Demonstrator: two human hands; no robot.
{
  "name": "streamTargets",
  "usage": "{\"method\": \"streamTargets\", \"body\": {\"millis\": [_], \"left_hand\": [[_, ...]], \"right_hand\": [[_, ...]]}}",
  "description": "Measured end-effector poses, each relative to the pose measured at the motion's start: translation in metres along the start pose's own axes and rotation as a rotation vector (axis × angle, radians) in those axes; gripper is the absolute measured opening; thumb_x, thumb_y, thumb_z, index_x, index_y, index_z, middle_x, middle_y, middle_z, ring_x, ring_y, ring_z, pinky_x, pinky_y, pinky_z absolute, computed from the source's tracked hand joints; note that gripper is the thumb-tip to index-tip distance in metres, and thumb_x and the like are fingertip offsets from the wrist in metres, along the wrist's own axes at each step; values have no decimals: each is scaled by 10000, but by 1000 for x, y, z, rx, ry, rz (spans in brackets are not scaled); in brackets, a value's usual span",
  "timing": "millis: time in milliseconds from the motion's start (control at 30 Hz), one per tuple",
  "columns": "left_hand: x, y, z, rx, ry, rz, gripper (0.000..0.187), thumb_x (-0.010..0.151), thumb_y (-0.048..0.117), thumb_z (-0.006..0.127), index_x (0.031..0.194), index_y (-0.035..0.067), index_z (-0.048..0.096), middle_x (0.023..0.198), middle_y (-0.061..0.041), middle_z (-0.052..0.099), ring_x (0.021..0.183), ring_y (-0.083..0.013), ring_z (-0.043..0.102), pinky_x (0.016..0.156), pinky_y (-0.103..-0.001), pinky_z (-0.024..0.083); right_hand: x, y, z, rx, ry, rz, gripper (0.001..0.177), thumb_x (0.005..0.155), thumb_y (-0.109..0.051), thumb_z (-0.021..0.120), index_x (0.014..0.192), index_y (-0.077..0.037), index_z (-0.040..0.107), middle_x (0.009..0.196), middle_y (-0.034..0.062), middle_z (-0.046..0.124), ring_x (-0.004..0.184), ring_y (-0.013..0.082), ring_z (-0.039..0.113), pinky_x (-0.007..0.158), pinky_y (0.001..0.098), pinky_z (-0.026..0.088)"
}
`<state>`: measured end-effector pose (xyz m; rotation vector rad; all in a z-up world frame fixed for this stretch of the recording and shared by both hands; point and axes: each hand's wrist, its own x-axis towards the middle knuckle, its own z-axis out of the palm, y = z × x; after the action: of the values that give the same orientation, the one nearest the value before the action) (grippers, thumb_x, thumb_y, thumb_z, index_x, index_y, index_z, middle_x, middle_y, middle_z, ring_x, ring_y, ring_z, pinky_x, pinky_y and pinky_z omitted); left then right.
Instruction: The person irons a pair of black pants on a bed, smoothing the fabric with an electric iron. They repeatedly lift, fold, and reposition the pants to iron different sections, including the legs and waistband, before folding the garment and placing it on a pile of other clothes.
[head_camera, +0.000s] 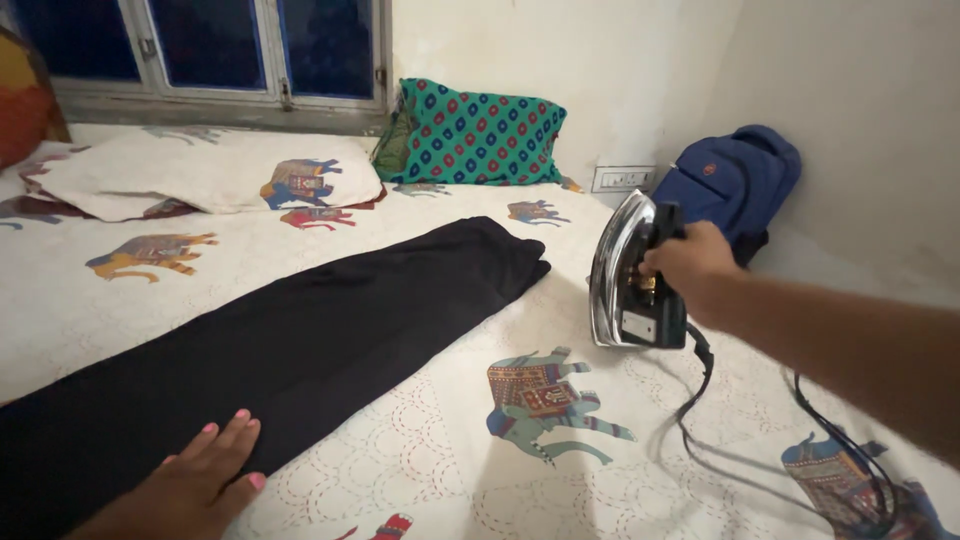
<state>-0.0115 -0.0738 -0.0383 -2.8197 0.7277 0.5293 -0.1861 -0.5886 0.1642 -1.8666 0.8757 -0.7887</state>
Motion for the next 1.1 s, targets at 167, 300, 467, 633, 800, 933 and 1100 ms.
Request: {"method": "streamTargets", "body": {"millis": [167, 300, 467, 633, 800, 933, 1100], "left_hand": [[4, 0, 5, -22, 4, -48, 806, 1043, 651, 314, 1673, 235, 31, 1763, -39, -49, 1622, -323, 18, 1293, -531, 213], [19, -10, 23, -42, 93, 53, 817, 1017, 649, 279, 1656, 216, 11, 1751, -31, -77, 1614, -285, 6, 1276, -498, 221], [16, -20, 2, 349, 3, 398, 625, 1111, 540, 142, 1628, 188, 153, 1706, -214, -98, 1620, -358, -98, 1303, -453, 60], [-32, 7, -37, -71, -157, 64, 788, 1062, 600, 227, 1666, 137, 19, 1760, -68, -72, 1634, -269, 15, 1331, -406, 144], [-61, 19, -50, -110, -144, 78, 801, 1053, 608, 263, 1659, 114, 91, 1755, -87, 6, 1626, -274, 81, 1323, -389, 166], [-71, 26, -55, -139, -136, 101, 793, 1052, 601, 265, 1656, 112, 108, 1752, -91, 39, 1628, -259, 87, 1320, -382, 165], [-69, 38, -55, -127, -65, 146, 797, 1045, 598, 260, 1651, 109, 89, 1749, -86, 12, 1620, -257, 106, 1311, -364, 171]], "right_hand": [[-30, 28, -3, -92, 49, -26, 369, 825, 47, 740, 1162, -19, 604, 951, 140, 668, 897, 243, 637, 785, 407, 511], [-37, 49, -18, 16, -151, -69, 259, 859, -27, 710, 1110, 11, 658, 927, 144, 712, 855, 230, 656, 762, 390, 515], [-61, 67, -30, -83, -205, 64, 312, 856, -83, 775, 1144, 0, 687, 967, 84, 725, 882, 189, 658, 804, 373, 504], [-71, 76, -24, -153, -198, 111, 391, 803, -96, 844, 1161, -19, 710, 1049, 146, 709, 870, 231, 624, 788, 407, 504], [-97, 47, -26, -306, -157, 221, 399, 829, -135, 846, 1150, 22, 669, 1113, 164, 718, 941, 271, 720, 775, 350, 583], [-119, 27, -36, -405, -107, 253, 337, 856, -115, 818, 1079, 92, 673, 1022, 217, 748, 870, 295, 783, 728, 319, 627], [-141, 19, -43, -365, -91, 266, 279, 857, -94, 799, 980, 147, 732, 904, 225, 770, 725, 273, 782, 625, 313, 633]]}}
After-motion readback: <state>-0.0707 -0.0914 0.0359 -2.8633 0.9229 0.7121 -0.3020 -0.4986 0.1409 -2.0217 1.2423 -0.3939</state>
